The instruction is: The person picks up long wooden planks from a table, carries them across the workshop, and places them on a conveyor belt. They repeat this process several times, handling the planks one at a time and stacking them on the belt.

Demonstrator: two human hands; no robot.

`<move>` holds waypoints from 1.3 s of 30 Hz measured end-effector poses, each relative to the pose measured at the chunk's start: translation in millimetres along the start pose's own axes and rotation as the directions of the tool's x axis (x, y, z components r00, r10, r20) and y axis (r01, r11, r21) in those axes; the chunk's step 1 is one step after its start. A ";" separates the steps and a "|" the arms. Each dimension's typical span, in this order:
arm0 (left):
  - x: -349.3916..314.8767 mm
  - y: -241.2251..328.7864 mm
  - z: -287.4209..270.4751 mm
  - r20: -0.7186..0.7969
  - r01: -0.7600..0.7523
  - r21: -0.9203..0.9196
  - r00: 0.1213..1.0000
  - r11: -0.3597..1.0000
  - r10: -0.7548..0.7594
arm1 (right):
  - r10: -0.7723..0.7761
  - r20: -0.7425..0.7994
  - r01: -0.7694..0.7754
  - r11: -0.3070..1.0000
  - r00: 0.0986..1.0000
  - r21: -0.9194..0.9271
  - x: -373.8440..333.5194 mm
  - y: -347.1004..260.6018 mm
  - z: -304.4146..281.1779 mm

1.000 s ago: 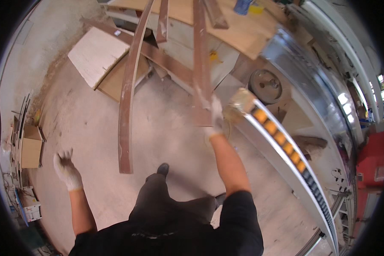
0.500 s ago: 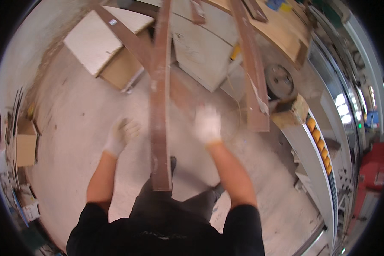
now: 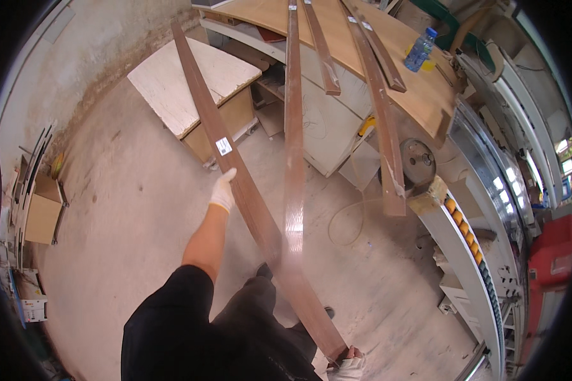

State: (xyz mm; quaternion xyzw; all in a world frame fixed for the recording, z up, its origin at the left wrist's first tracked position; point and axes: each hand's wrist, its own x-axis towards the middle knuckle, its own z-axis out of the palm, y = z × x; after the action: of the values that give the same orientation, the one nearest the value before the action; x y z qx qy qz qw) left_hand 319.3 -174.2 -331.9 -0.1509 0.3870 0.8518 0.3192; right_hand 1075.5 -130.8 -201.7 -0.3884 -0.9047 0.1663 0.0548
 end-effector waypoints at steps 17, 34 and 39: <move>-524.4 -128.6 61.1 -0.026 -0.122 -0.094 0.992 0.988 0.121 | -0.151 -0.076 0.139 0.980 0.986 -0.145 -281.0 232.1 -232.7; -542.8 -117.7 404.0 0.437 -0.188 -0.212 0.860 0.959 0.265 | -0.229 -0.292 0.114 0.925 0.929 -0.363 -202.8 299.1 -487.9; -409.3 -164.6 512.8 0.331 -0.263 -0.233 0.884 0.936 0.330 | -0.196 -0.245 0.074 0.898 0.949 -0.433 -61.7 324.2 -529.0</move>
State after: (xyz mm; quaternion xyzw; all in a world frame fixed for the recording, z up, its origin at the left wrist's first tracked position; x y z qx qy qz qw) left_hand 730.1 120.3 117.6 0.0428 0.2605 0.9352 0.2359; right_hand 1460.9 169.8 185.4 -0.3464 -0.9269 -0.0930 0.1103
